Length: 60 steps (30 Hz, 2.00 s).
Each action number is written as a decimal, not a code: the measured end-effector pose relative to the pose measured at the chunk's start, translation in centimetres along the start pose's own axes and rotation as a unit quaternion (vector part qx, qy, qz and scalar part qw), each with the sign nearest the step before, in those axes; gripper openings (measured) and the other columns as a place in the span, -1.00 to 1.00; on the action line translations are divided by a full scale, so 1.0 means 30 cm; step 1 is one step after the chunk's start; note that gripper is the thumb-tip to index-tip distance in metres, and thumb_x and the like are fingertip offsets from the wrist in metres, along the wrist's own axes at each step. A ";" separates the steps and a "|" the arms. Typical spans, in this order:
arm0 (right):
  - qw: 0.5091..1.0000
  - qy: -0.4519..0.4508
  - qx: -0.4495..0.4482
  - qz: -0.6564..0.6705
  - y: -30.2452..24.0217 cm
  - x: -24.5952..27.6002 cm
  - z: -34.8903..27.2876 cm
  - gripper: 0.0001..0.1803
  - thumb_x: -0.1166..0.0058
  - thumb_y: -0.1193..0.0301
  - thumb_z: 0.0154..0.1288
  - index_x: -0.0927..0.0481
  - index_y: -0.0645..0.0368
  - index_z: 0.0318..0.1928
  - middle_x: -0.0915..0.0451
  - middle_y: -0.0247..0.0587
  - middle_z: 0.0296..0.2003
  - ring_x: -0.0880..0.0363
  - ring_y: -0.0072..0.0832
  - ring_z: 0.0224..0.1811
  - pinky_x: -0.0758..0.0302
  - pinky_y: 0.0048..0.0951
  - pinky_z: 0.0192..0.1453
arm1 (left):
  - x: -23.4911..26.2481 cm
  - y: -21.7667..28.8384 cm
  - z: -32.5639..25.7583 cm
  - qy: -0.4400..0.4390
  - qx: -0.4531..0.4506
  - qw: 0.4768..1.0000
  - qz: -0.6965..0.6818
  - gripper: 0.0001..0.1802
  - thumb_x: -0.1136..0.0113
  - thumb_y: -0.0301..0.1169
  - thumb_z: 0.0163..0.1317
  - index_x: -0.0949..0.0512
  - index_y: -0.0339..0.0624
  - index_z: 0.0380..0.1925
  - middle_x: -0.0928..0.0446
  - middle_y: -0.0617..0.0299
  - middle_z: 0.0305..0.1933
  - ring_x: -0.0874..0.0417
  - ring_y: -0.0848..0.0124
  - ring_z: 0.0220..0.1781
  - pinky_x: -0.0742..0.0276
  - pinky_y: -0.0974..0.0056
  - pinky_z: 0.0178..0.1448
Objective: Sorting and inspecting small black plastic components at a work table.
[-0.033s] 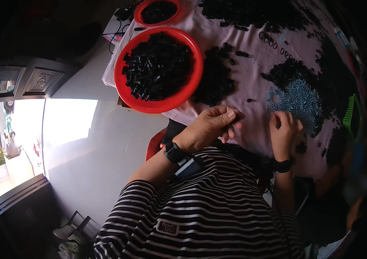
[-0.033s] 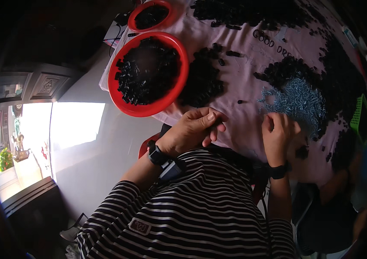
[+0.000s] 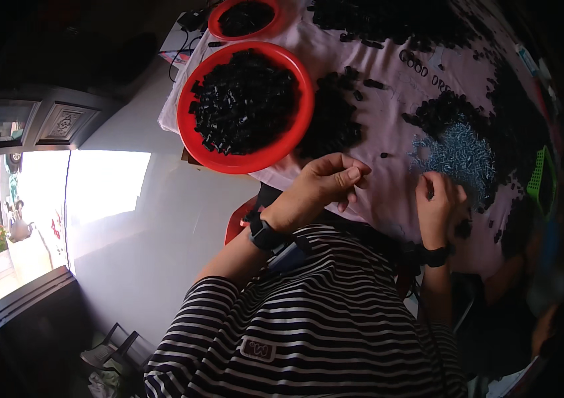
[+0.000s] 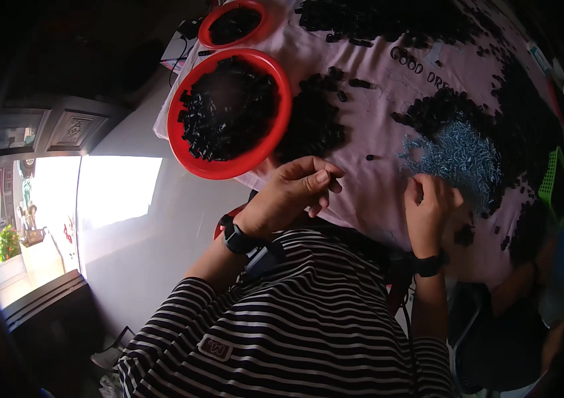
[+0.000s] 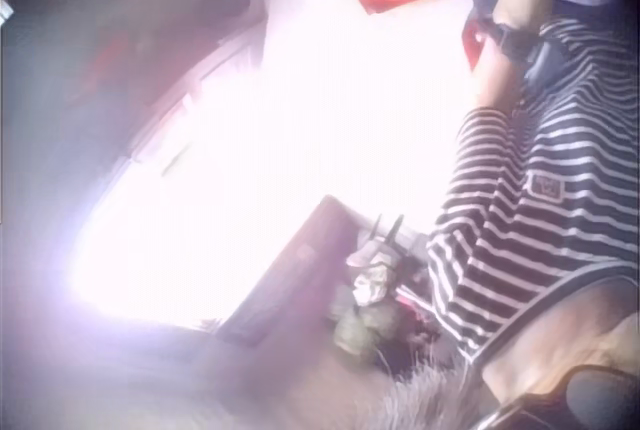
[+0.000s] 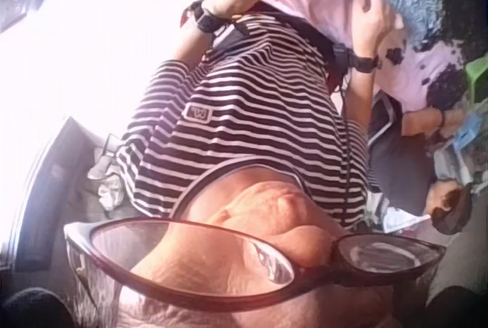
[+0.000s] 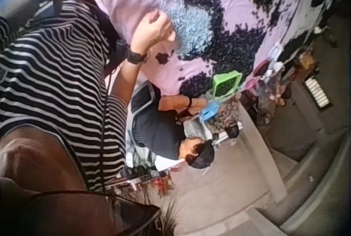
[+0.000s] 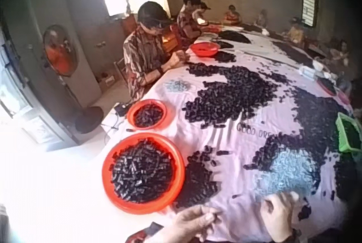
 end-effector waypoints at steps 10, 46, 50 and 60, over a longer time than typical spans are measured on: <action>1.000 0.011 0.009 0.025 0.002 -0.006 -0.005 -0.82 -0.34 0.52 0.24 -0.61 0.07 -0.19 -0.67 -0.32 -0.33 -0.64 -0.30 -0.24 -0.32 -0.21 0.18 | 0.161 0.369 -0.080 0.399 -0.368 0.491 0.681 -0.49 -0.42 -0.36 0.19 -0.64 -0.11 0.19 -0.62 0.05 0.18 -0.55 0.00 0.23 -0.45 -0.01 0.34; 0.980 -0.036 0.013 0.193 -0.146 0.059 0.029 -0.81 -0.28 0.54 0.35 -0.70 0.14 -0.04 -0.70 -0.28 -0.26 -0.58 -0.27 -0.12 -0.33 -0.20 0.21 | 0.030 -0.025 -0.003 0.105 -0.082 0.975 0.177 -0.69 -0.28 -0.37 0.48 -0.63 -0.33 0.10 -0.65 0.20 0.03 -0.74 0.43 -0.02 -0.69 0.35 0.15; 0.954 -0.060 -0.071 0.285 -0.183 0.093 0.037 -0.83 -0.34 0.55 0.31 -0.74 0.15 -0.09 -0.70 -0.29 -0.29 -0.55 -0.36 -0.18 -0.38 -0.32 0.11 | -0.013 -0.073 0.006 -0.009 0.055 0.995 -0.077 -0.67 -0.17 -0.39 0.53 -0.58 -0.32 0.18 -0.63 0.19 0.11 -0.73 0.42 0.01 -0.68 0.37 0.23; 0.947 -0.047 0.015 0.318 -0.263 0.171 0.097 -0.81 -0.30 0.60 0.32 -0.71 0.16 -0.08 -0.70 -0.33 -0.25 -0.61 -0.44 -0.18 -0.38 -0.37 0.10 | -0.063 -0.085 0.003 -0.105 0.050 0.987 -0.109 -0.60 -0.17 -0.29 0.55 -0.54 -0.33 0.24 -0.61 0.30 -0.09 -0.66 0.54 -0.13 -0.61 0.42 -0.09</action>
Point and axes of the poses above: each hand's wrist, its own z-axis towards the middle knuckle, its own x-axis out of the back of the hand, y = z × x, the point moved 4 cm from there along z, towards the middle knuckle
